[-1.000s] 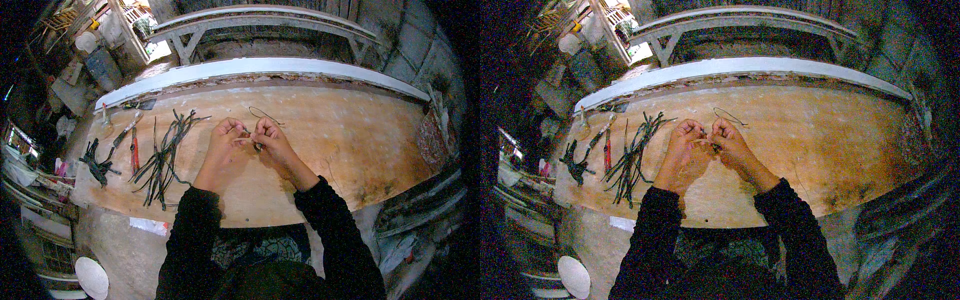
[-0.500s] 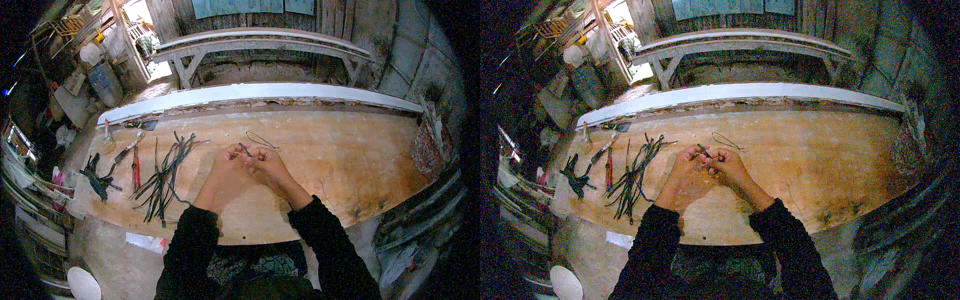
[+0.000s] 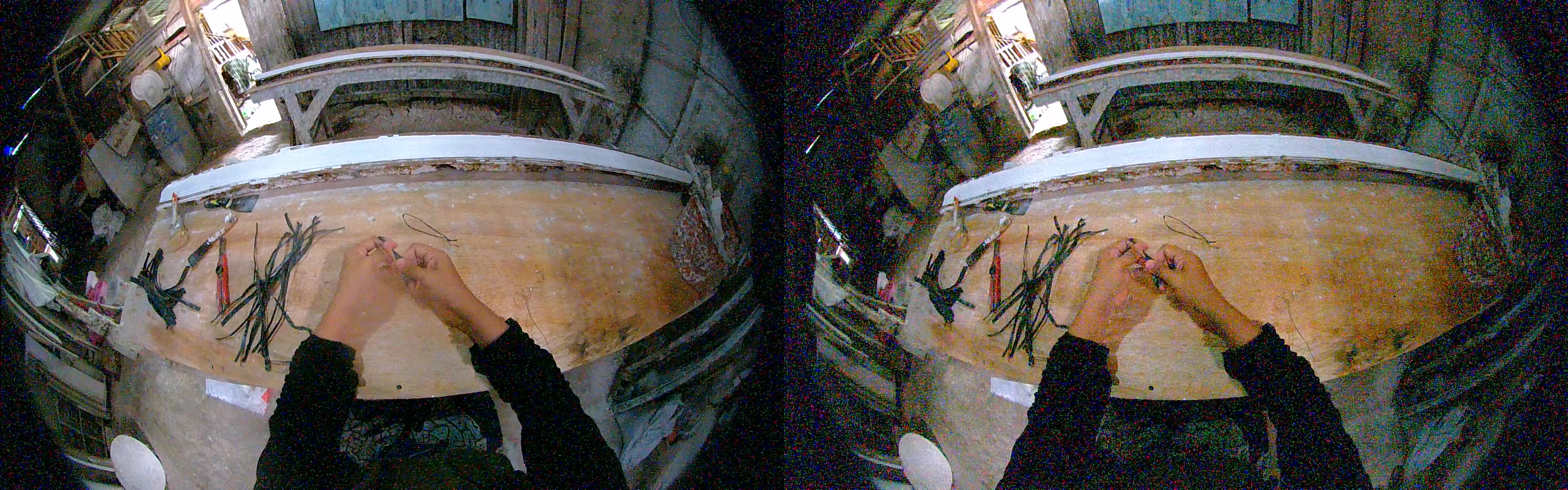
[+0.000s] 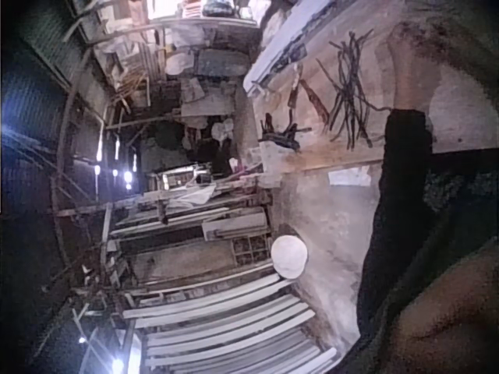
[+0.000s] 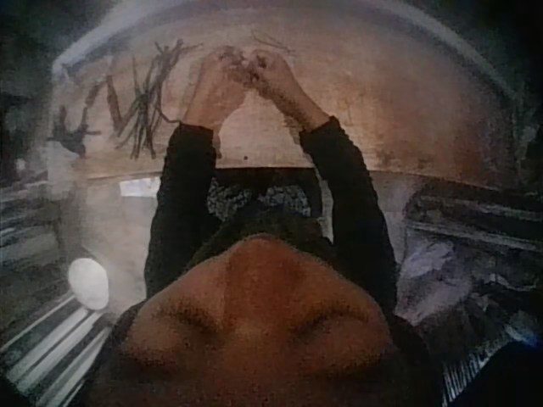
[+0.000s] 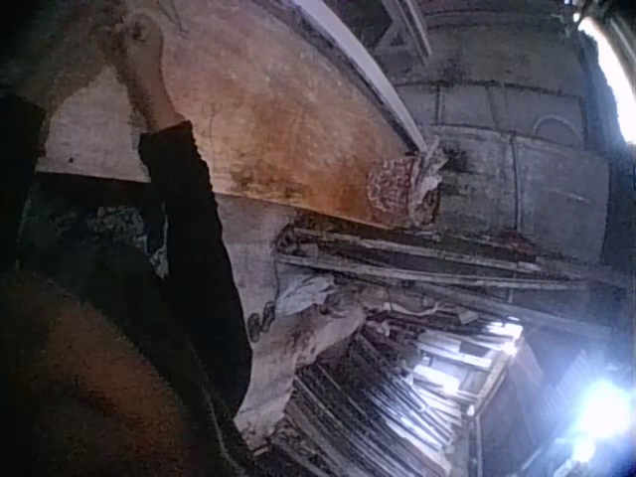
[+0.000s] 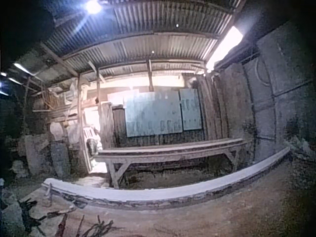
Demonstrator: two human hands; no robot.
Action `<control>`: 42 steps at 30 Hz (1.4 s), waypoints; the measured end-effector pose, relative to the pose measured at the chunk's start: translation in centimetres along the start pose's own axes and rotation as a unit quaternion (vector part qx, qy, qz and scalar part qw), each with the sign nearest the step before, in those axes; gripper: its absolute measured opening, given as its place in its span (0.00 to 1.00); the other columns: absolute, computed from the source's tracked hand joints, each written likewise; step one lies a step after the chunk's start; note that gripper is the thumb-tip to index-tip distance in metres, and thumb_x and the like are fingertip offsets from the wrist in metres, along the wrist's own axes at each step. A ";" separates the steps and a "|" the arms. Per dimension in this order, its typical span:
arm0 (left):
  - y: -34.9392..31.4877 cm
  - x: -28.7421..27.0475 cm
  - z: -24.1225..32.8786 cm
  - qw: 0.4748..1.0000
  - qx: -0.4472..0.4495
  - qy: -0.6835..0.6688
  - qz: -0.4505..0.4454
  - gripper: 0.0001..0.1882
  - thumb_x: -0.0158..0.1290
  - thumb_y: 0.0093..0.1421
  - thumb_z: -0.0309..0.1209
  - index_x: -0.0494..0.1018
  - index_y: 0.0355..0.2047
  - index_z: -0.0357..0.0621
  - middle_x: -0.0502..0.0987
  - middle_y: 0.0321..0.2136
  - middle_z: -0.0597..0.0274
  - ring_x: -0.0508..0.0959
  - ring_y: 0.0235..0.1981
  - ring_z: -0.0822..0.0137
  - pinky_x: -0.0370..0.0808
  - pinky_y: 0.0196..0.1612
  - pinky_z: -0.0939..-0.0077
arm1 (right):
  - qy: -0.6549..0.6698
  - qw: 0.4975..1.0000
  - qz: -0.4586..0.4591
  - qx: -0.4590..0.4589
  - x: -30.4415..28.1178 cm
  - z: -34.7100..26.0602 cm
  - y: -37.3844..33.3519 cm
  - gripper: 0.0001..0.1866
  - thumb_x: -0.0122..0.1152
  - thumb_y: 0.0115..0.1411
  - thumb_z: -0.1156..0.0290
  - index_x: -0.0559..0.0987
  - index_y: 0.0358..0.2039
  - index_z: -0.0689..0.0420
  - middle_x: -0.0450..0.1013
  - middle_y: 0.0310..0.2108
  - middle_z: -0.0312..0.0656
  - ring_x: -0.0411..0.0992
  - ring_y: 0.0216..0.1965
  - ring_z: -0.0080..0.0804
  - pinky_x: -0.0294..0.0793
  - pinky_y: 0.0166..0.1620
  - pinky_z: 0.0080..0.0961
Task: The person retrieves a bundle of dark strips from a plastic bag and moves to a workbench. They then repeatedly strip the outer sheath from the strips by hand, separating the inner wires and placing the processed pieces on the table.
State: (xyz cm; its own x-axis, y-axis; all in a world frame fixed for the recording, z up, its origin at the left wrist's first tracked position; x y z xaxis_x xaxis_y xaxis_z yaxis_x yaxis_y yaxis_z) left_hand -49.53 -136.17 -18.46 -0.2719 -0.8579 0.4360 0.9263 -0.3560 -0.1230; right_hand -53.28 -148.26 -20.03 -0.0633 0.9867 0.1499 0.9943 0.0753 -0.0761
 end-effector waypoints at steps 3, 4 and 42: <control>0.8 -0.6 -0.5 0.999 0.016 -0.035 -0.007 0.02 0.48 0.53 0.26 0.67 0.25 0.43 0.67 0.21 0.68 0.68 0.22 0.73 0.69 0.26 0.78 | 0.014 1.000 -0.018 0.001 -0.1 0.0 0.0 0.10 0.53 0.54 0.63 0.65 0.21 0.51 0.61 0.13 0.29 0.53 0.10 0.14 0.49 0.11 0.13; 1.2 -1.0 -0.9 0.998 0.013 -0.056 -0.020 0.03 0.48 0.52 0.26 0.67 0.25 0.42 0.67 0.21 0.68 0.67 0.22 0.74 0.69 0.27 0.80 | 0.023 0.999 -0.024 0.001 -0.1 -0.1 0.0 0.10 0.53 0.54 0.63 0.65 0.21 0.51 0.61 0.13 0.29 0.53 0.10 0.15 0.50 0.11 0.13; 0.6 -0.1 -0.1 0.994 0.012 0.092 -0.057 0.26 0.55 0.43 0.18 0.62 0.44 0.45 0.72 0.23 0.67 0.70 0.24 0.76 0.67 0.27 0.84 | -0.082 0.974 0.171 -0.127 -3.4 0.4 2.2 0.13 0.57 0.46 0.79 0.70 0.35 0.57 0.66 0.19 0.33 0.64 0.21 0.20 0.65 0.26 0.17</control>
State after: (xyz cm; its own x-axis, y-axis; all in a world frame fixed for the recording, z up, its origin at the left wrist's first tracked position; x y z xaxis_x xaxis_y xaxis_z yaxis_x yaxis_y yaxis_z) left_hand -48.98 -136.35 -18.68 -0.4162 -0.8664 0.2760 0.8920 -0.4479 -0.0606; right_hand -50.87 -151.34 -21.14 0.2831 0.9591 -0.0032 0.9476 -0.2791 0.1557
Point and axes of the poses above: each hand's wrist, its own y-axis towards the middle knuckle, its own x-axis out of the palm, z = x × y, the point moved 2 cm from there along y, towards the middle knuckle
